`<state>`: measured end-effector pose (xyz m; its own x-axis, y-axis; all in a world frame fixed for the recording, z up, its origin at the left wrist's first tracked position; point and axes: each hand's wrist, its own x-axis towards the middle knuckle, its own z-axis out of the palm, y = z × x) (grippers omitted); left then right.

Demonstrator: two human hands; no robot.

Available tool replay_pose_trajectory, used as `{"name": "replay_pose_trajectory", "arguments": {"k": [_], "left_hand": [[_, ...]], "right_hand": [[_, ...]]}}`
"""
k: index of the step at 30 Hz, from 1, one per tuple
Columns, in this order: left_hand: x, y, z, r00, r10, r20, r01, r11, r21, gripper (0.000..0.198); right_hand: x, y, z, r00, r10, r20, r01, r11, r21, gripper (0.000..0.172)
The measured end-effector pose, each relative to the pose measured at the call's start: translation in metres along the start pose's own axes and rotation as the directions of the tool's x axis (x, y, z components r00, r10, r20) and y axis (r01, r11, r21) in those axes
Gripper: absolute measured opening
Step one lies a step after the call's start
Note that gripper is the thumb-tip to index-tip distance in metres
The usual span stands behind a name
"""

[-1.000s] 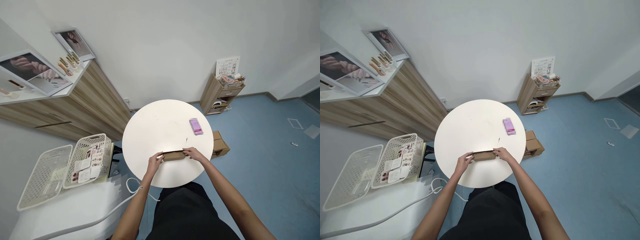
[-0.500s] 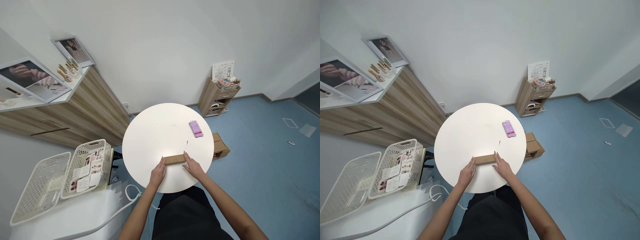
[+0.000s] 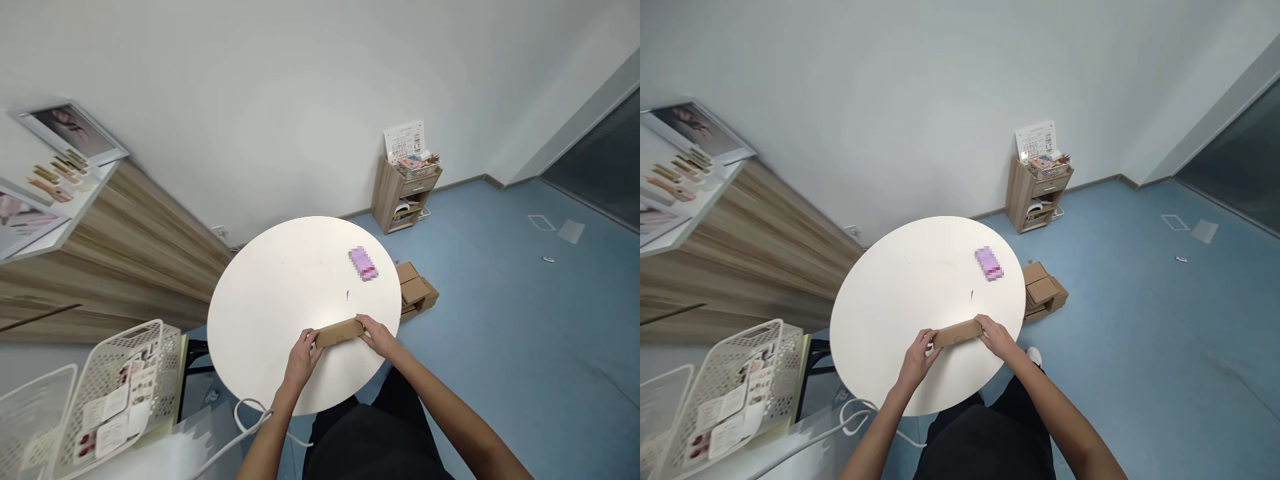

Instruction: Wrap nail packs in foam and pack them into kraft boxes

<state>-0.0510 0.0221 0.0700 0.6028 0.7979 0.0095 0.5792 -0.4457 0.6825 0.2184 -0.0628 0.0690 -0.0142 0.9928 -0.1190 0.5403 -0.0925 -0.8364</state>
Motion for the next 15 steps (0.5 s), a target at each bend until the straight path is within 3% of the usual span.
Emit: {"name": "replay_pose_trajectory", "arguments": {"k": [3, 5, 8, 10, 15], "left_hand": [[0.033, 0.040, 0.021, 0.996, 0.069, -0.055, -0.065, 0.996, 0.067, 0.041], [0.060, 0.071, 0.045, 0.992, 0.098, -0.084, -0.089, 0.991, 0.096, 0.042], [0.102, 0.122, 0.094, 0.988, 0.132, -0.082, -0.125, 0.989, 0.084, 0.039], [0.128, 0.156, 0.131, 0.988, 0.143, -0.059, -0.141, 0.989, 0.044, 0.037], [0.179, 0.227, 0.223, 0.997, 0.055, -0.047, -0.062, 0.984, -0.168, 0.044]], "right_hand": [[-0.007, 0.024, -0.051, 0.997, 0.052, -0.059, -0.038, 0.976, 0.215, 0.058], [-0.012, 0.045, -0.092, 0.979, 0.185, -0.085, -0.142, 0.920, 0.365, 0.058], [-0.017, 0.083, -0.158, 0.877, 0.474, -0.078, -0.370, 0.770, 0.520, 0.059], [-0.022, 0.113, -0.201, 0.803, 0.594, -0.054, -0.459, 0.674, 0.579, 0.061], [-0.031, 0.193, -0.287, 0.754, 0.651, -0.081, -0.447, 0.600, 0.663, 0.064]]}}
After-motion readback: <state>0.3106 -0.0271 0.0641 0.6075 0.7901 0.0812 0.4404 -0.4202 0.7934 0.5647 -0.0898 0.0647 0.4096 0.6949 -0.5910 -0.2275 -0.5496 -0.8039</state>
